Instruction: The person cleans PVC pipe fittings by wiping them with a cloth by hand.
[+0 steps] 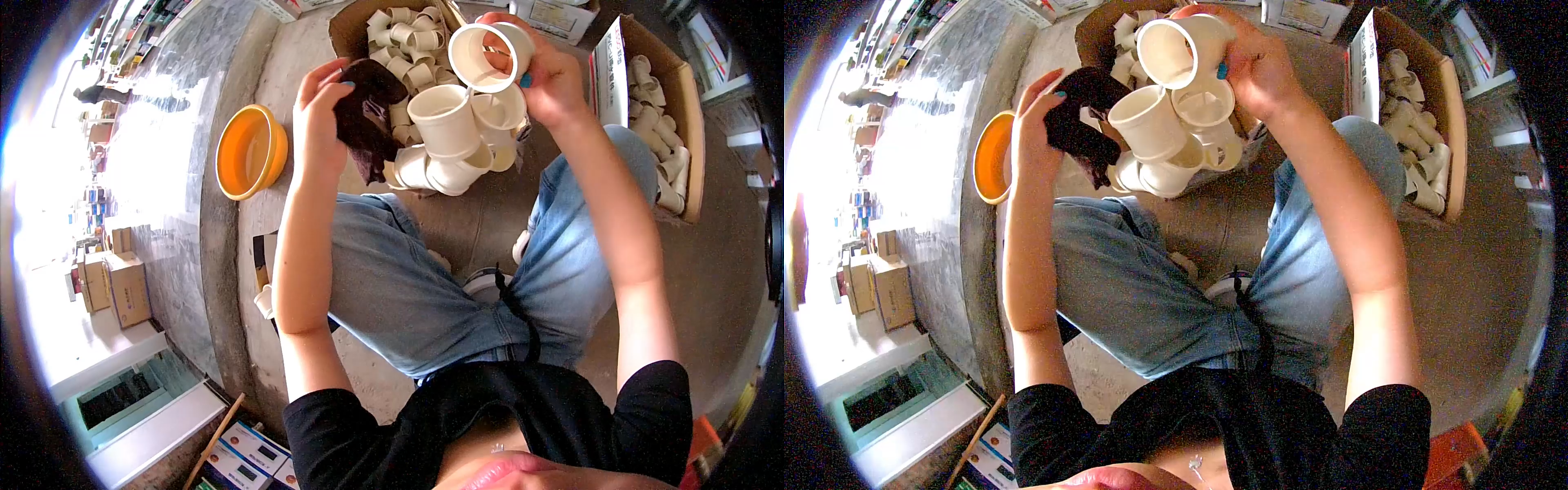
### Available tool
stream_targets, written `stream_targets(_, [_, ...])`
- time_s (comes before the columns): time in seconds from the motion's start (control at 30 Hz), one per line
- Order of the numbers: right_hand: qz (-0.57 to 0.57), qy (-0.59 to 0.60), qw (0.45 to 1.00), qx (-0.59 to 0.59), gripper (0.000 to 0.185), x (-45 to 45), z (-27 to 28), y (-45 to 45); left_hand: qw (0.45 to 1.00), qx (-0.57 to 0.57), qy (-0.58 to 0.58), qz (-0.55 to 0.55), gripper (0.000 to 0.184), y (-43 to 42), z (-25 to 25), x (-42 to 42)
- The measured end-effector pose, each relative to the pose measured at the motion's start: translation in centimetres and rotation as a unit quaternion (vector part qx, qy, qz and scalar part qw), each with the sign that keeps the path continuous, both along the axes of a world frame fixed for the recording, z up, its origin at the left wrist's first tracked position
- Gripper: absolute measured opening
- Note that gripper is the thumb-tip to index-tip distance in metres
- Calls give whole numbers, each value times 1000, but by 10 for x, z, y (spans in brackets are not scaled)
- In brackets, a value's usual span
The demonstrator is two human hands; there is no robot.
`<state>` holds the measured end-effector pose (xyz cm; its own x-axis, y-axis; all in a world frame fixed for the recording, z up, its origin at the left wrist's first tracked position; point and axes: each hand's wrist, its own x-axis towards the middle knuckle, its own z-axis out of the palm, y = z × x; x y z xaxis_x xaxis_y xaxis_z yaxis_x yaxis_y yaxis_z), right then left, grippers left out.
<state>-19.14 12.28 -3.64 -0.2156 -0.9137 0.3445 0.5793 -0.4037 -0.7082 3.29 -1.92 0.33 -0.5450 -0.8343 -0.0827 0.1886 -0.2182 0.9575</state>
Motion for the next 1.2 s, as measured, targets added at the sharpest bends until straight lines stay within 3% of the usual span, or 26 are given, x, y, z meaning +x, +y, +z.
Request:
stream_targets(0.07, [-66,9,996,54,65,7,6,2,986,-113,-93,-75,27,5,-3,-3])
stream_targets(0.1, [-53,4,998,46,64,6,6,2,986,-65,-104,-108,24,12,-2,-6])
stream_targets(0.17, [-29,-7,999,28,61,6,7,3,970,-50,-131,-197,46,18,-3,-6])
stream_targets(0.23, [-133,33,985,101,58,17,15,3,952,-92,-169,-236,70,30,-3,-6])
stream_targets(0.27, [-185,53,972,137,57,20,17,4,937,-123,-186,-269,74,25,-9,-5])
stream_targets(0.37, [-91,-51,991,78,58,4,7,4,938,-108,-177,-279,67,29,-6,-7])
stream_targets(0.47, [-69,-68,993,72,61,0,2,1,922,-138,-210,-295,59,28,-3,-9])
stream_targets(0.67, [-124,2,977,172,63,11,21,3,941,-149,-222,-207,46,33,6,-12])
stream_targets(0.77, [-79,45,972,219,61,15,36,7,947,-143,-198,-209,50,22,-2,-8])
stream_targets(0.87, [-40,200,951,232,57,1,38,9,952,-125,-174,-219,48,21,2,-8])
stream_targets(0.9, [-76,248,944,202,53,2,40,11,950,-123,-174,-227,48,18,2,-8])
stream_targets(0.93, [-161,353,903,186,51,3,41,12,949,-120,-175,-235,47,15,0,-7])
stream_targets(1.0, [-320,537,767,144,47,4,45,13,944,-119,-181,-248,47,14,0,-6])
stream_targets(1.03, [-322,569,755,54,40,6,49,12,941,-122,-186,-253,47,17,3,-7])
stream_targets(1.07, [-229,515,823,70,28,12,52,15,939,-125,-190,-259,47,20,5,-8])
stream_targets(1.13, [-88,509,856,30,25,20,42,10,933,-120,-204,-269,49,21,9,-10])
stream_targets(1.2, [-138,556,819,33,22,33,35,7,933,-112,-213,-269,48,20,9,-10])
